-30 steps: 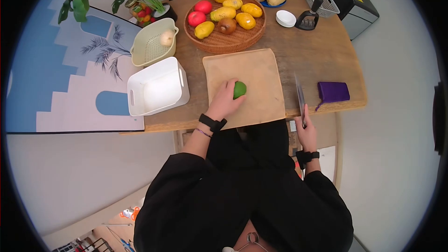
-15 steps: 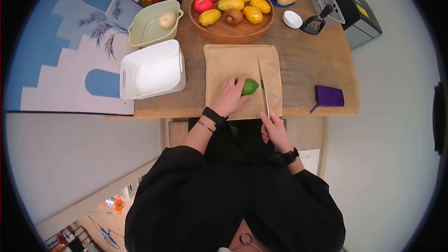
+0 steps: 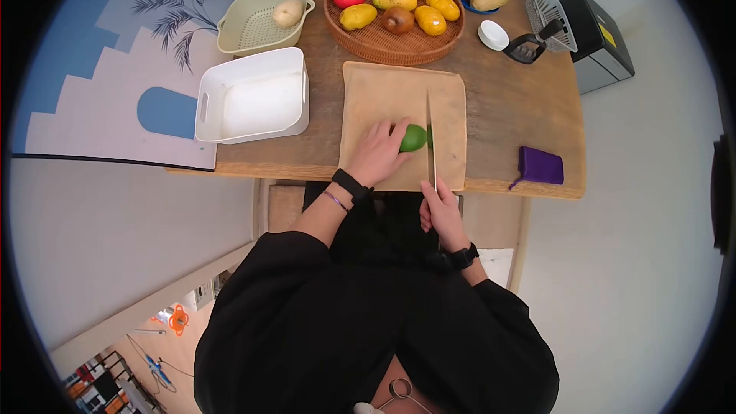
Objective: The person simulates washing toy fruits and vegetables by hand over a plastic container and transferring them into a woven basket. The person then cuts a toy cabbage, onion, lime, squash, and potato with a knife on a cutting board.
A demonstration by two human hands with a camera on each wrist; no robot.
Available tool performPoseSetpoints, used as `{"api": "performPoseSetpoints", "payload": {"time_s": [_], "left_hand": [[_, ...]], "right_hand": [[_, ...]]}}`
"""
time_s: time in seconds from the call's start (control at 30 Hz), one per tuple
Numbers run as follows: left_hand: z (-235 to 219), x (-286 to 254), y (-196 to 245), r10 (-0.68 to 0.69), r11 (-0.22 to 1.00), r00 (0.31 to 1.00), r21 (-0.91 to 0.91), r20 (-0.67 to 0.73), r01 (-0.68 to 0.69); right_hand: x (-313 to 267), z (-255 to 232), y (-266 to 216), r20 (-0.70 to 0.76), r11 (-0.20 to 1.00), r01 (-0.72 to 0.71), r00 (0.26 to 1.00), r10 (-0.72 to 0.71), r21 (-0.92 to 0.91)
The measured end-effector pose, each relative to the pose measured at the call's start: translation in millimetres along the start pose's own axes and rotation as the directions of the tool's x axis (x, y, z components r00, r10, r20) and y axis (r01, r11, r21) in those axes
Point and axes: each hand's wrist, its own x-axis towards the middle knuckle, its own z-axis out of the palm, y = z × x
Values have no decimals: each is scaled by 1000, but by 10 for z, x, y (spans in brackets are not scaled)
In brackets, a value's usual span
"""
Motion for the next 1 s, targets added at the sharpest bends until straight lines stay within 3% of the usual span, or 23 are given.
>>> {"api": "performPoseSetpoints", "payload": {"time_s": [0.2, 0.33, 0.43, 0.5, 0.6, 0.73, 0.93, 1.0], "left_hand": [[49, 1, -50, 1, 1000, 999, -12, -44, -2], [39, 41, -22, -31, 999, 999, -25, 9, 32], [10, -21, -59, -32, 999, 999, -31, 8, 32], [-20, 24, -61, -63, 995, 996, -78, 56, 67], [-71, 67, -25, -71, 991, 993, -105, 89, 80], [-61, 42, -65, -77, 988, 995, -128, 70, 86], [-84, 59, -82, -89, 983, 995, -157, 43, 94], [-78, 33, -111, -30, 982, 999, -183, 31, 35]], "right_hand": [[-79, 43, -133, -5, 993, 96, 995, -97, -66], [81, -26, -22, -29, 996, 79, 996, -80, -52], [6, 11, -44, 15, 1000, 13, 1000, -13, -4], [4, 21, -91, 61, 997, 52, 997, -49, -49], [110, 30, -32, -19, 997, 52, 998, -53, -59], [21, 65, -124, 0, 998, 67, 998, -67, -15], [104, 63, -124, -19, 993, 66, 998, -68, -98], [33, 75, -127, 38, 994, 99, 995, -97, -45]]}}
